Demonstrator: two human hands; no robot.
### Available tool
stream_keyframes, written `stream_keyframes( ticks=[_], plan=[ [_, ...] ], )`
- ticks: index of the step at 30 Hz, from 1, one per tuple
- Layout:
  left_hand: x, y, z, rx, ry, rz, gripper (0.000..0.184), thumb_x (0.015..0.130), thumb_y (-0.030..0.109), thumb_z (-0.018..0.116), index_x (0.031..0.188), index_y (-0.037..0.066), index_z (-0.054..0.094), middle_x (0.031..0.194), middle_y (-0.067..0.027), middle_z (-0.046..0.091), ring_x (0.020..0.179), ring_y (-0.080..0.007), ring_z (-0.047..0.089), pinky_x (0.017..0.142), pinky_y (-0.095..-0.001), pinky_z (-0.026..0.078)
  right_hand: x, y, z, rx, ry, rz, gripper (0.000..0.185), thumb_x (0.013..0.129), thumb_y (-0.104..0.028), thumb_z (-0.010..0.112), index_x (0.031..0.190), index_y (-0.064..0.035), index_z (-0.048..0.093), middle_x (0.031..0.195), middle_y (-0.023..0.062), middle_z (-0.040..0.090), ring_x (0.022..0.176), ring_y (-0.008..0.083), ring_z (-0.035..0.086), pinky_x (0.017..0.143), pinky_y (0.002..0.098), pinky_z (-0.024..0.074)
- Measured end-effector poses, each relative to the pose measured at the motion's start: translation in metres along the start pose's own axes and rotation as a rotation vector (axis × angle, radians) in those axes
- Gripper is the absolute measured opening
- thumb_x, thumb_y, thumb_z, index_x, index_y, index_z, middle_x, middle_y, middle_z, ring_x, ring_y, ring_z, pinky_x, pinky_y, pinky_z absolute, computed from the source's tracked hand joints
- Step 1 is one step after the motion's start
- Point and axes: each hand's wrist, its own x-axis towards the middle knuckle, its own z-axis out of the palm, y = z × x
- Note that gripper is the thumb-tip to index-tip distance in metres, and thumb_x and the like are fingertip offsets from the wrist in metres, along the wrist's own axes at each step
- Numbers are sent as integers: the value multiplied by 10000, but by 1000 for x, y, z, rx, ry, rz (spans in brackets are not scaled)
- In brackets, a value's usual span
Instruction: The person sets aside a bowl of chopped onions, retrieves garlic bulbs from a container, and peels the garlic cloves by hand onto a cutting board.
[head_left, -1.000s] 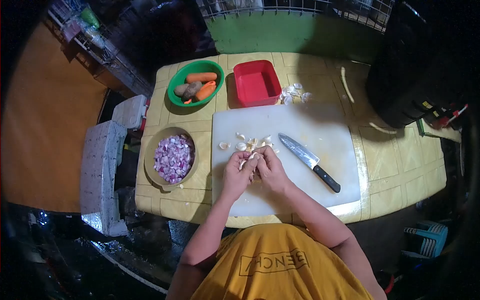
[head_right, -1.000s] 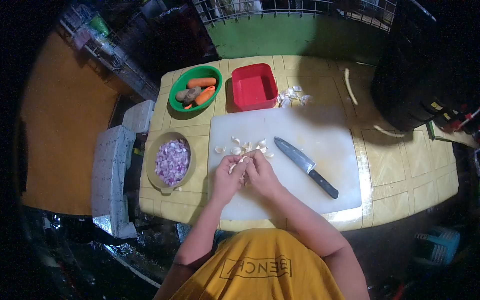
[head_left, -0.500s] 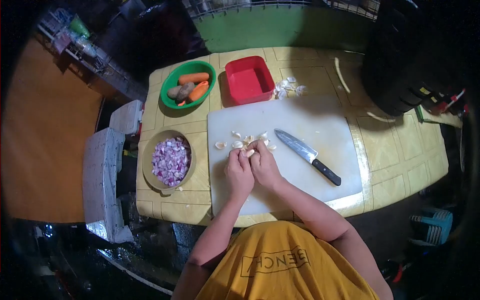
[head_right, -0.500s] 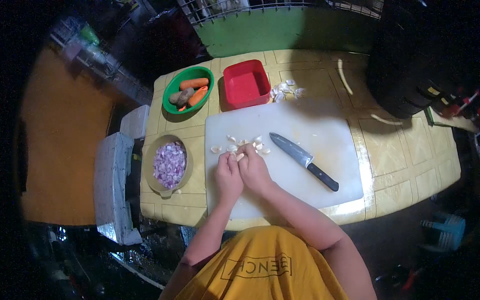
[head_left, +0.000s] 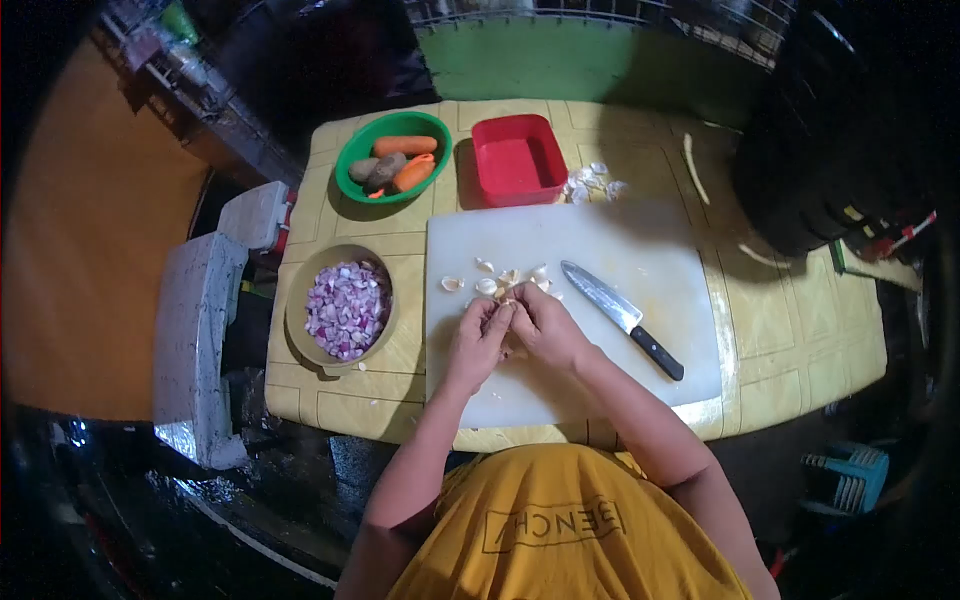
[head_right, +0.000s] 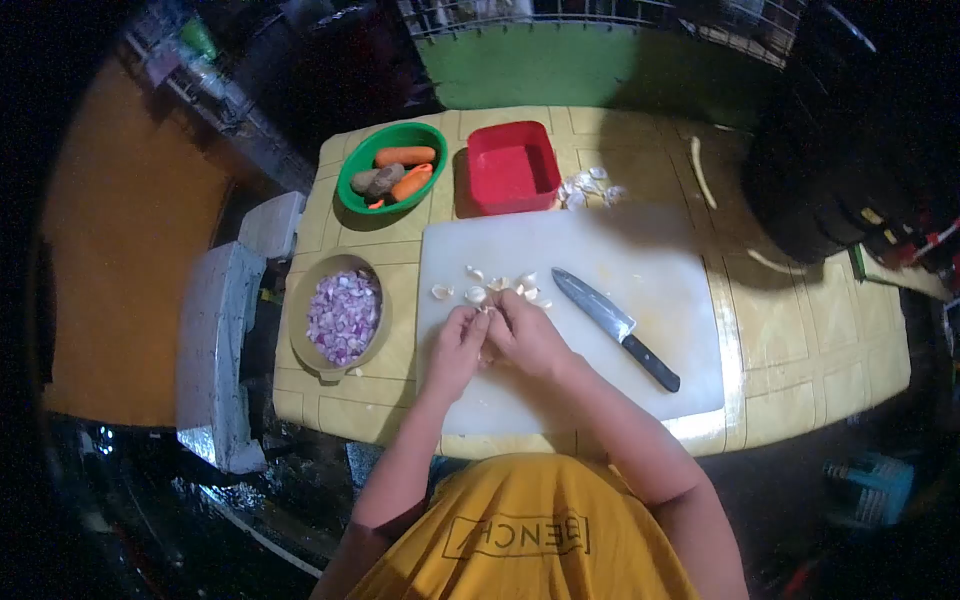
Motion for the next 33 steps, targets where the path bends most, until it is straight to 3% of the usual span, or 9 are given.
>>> stream_keyframes(
  ticks=[4, 11, 14, 19, 21, 22, 27, 29, 33],
  plan=[
    [8, -1, 4, -306, -44, -146, 294, 996, 393, 537, 1048, 104, 555, 796, 27, 542, 636, -46, 486, 470, -217, 400, 7, -9, 3, -112, 17, -85, 224, 947, -170, 448, 1020, 19, 544, 821, 255, 632, 757, 392, 645, 701, 428, 511],
    [1, 13, -2, 56, -116, -261, 267, 1021, 364, 466, 1106, 116, 514, 883, -10, 569, 688, -84, 538, 510, -231, 430, 0, -6, 6, 30, 57, -1, 199, 921, -120, 427, 996, 8, 559, 793, 251, 626, 708, 383, 638, 665, 434, 507],
    [3, 16, -5, -252, -196, -300, 243, 1035, 340, 416, 1047, 107, 486, 843, -36, 560, 605, -111, 527, 444, -231, 361, 3, 9, 3, 44, -13, -82, 193, 913, -91, 454, 1042, 16, 548, 772, 217, 627, 689, 325, 647, 650, 400, 509],
    [11, 11, -6, -329, -214, -197, 257, 1023, 389, 460, 1071, 138, 483, 777, -17, 551, 548, -104, 532, 411, -222, 372, 1, -24, -14, 14, -25, -126, 289, 894, -140, 620, 1099, 28, 505, 776, 168, 651, 695, 254, 663, 642, 368, 509],
    [7, 18, -1, -498, -61, -203, 240, 1018, 384, 479, 1061, 148, 489, 791, -14, 552, 573, -102, 543, 415, -223, 379, -1, -33, -19, 98, -80, -26, 320, 884, -185, 655, 1085, 22, 517, 777, 159, 647, 668, 237, 650, 622, 355, 502],
    [4, 21, -3, -537, -99, -222, 240, 1032, 344, 437, 1055, 117, 511, 880, -25, 575, 717, -107, 567, 474, -236, 398, -1, -29, -16, -32, -33, -112, 283, 866, -200, 687, 994, 19, 563, 757, 156, 625, 641, 253, 629, 594, 350, 488],
    [3, -7, 9, -273, 120, -37, 369, 1035, 408, 405, 994, 58, 516, 832, -45, 596, 702, -143, 569, 522, -291, 452, -2, -23, -7, -219, 55, -242, 241, 854, -203, 688, 832, 11, 580, 716, 169, 582, 628, 307, 600, 576, 374, 477],
    [2, -14, 7, 18, 199, 259, 397, 1041, 387, 385, 956, 26, 523, 787, -96, 586, 692, -209, 572, 590, -362, 467, -2, -24, -4, -305, 55, -277, 267, 846, -195, 681, 735, 6, 545, 689, 176, 559, 628, 345, 584, 576, 394, 474],
    [-2, -19, 16, 42, 240, 286, 378, 1037, 319, 353, 926, 7, 535, 789, -160, 579, 713, -249, 570, 664, -393, 451, -7, -19, 3, -245, -35, -201, 292, 924, -284, 540, 862, 0, 509, 724, 257, 576, 685, 432, 586, 607, 494, 461]
  ],
)
